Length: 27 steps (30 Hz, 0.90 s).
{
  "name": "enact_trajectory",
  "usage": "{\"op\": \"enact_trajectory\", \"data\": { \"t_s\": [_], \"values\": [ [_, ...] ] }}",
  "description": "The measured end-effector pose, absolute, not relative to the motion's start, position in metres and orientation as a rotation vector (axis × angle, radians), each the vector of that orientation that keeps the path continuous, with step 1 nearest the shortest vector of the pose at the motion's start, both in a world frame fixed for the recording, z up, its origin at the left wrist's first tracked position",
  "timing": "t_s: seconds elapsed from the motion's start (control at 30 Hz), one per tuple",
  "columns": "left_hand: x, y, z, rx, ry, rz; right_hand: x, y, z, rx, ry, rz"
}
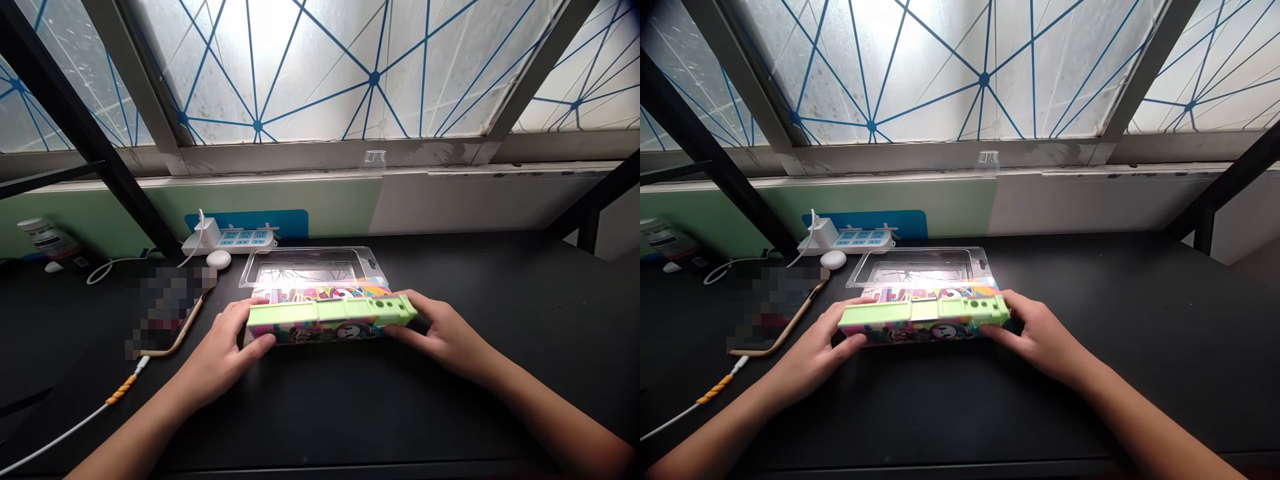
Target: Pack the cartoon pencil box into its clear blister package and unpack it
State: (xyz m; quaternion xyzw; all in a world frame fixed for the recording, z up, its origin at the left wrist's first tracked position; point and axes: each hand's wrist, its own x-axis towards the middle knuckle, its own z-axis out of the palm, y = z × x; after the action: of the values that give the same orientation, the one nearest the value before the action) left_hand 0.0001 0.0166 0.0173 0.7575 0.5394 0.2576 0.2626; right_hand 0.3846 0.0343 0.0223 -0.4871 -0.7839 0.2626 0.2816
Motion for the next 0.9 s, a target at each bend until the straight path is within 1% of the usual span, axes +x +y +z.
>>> {"op": "enact_trajectory", "data": {
  "t_s": [0.1,0.2,0.4,0.5,0.6,0.8,0.9],
  "values": [
    [0.003,0.019,0.018,2.155,1.455,0.613,0.384,0.038,0.022,-1.403,-2.04,0.749],
    [0.005,0.02,0.017,2.168,1.544,0.601,0.382,0.04,0.022,-1.463,-2.03,0.759],
    [0.006,0.022,0.012,2.112,1.693,0.605,0.377,0.039,0.024,-1.662,-2.118,0.663],
    [0.005,0.021,0.012,2.128,1.672,0.591,0.375,0.037,0.022,-1.737,-2.152,0.505],
    [0.004,0.017,0.012,2.056,1.651,0.591,0.375,0.037,0.018,-1.706,-2.188,0.286],
    [0.0,0.012,0.008,1.88,1.602,0.702,0.366,0.036,0.017,-1.448,-2.291,-0.285],
    [0.0,0.012,0.009,1.941,1.595,0.667,0.347,0.035,0.023,-1.293,-2.399,-0.343]
  ]
}}
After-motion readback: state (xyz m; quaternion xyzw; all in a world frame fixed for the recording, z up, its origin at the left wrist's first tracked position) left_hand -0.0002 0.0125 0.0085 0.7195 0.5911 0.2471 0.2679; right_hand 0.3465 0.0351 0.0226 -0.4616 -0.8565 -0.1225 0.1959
